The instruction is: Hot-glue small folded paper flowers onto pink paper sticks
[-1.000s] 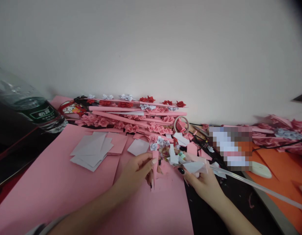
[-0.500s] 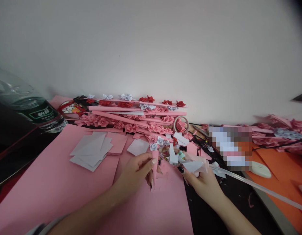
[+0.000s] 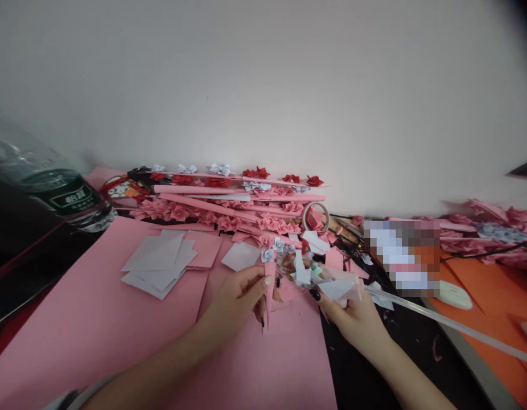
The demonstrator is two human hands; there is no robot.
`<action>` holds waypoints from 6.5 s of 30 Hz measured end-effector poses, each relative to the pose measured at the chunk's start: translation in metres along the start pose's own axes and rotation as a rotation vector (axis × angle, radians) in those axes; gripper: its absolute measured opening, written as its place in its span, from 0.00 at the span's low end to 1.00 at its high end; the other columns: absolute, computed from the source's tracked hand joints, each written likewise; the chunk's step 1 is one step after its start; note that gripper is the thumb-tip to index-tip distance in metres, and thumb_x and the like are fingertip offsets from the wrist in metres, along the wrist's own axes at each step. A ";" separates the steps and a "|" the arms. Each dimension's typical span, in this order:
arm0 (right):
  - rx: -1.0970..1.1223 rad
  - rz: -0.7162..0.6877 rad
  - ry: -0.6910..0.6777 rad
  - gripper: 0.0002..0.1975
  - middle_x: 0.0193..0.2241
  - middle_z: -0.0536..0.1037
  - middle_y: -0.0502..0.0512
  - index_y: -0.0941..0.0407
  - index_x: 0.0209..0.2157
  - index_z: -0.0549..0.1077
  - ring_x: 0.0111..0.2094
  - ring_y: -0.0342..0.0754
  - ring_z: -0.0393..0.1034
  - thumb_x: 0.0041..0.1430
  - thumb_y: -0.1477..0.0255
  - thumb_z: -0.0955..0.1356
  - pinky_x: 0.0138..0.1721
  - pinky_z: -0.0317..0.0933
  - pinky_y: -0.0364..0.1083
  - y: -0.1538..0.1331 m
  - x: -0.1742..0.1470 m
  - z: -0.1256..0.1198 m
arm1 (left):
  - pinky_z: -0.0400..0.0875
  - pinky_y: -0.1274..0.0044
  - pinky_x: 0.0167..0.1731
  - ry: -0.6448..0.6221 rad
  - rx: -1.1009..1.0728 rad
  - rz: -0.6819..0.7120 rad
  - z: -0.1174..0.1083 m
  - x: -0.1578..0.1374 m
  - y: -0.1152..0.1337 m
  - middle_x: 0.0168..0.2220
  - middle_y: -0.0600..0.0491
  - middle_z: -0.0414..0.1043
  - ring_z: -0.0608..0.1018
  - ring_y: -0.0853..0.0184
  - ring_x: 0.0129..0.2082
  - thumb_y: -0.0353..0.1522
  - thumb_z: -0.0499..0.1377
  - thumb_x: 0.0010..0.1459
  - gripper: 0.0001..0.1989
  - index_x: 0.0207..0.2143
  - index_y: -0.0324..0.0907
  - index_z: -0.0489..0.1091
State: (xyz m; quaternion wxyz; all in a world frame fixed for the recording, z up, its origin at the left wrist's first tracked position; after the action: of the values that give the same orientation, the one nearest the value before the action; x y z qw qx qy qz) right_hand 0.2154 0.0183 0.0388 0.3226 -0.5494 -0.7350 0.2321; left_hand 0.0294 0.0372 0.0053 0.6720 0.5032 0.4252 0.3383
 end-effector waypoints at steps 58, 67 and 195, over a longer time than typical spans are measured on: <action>-0.039 0.053 -0.037 0.12 0.16 0.69 0.49 0.55 0.25 0.70 0.18 0.44 0.62 0.59 0.67 0.62 0.21 0.59 0.42 -0.002 0.000 -0.005 | 0.61 0.82 0.19 -0.028 0.072 0.028 0.000 -0.001 -0.002 0.14 0.60 0.62 0.65 0.74 0.14 0.41 0.51 0.61 0.16 0.26 0.39 0.67; 0.023 0.094 -0.035 0.18 0.12 0.65 0.47 0.54 0.17 0.64 0.15 0.43 0.59 0.60 0.63 0.63 0.17 0.55 0.41 0.002 -0.003 -0.003 | 0.60 0.82 0.18 -0.045 0.052 0.027 0.001 0.000 -0.002 0.15 0.59 0.64 0.65 0.74 0.14 0.41 0.51 0.61 0.16 0.27 0.39 0.67; -0.191 -0.375 0.273 0.07 0.25 0.75 0.54 0.57 0.35 0.75 0.27 0.45 0.69 0.58 0.81 0.66 0.29 0.65 0.44 -0.035 -0.006 0.008 | 0.59 0.81 0.24 -0.062 0.664 0.316 0.015 -0.014 0.001 0.20 0.59 0.63 0.66 0.72 0.20 0.31 0.46 0.63 0.13 0.35 0.40 0.70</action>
State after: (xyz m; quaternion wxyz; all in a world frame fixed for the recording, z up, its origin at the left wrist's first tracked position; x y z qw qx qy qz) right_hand 0.1874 0.0030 0.0569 0.4028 -0.4578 -0.7923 0.0215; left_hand 0.0375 0.0195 0.0112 0.4240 0.7634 0.4082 0.2661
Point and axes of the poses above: each hand's wrist, its own x-axis towards the middle knuckle, its own z-axis out of the palm, y = z × x, the point moved 5 cm from there along x, towards the middle knuckle
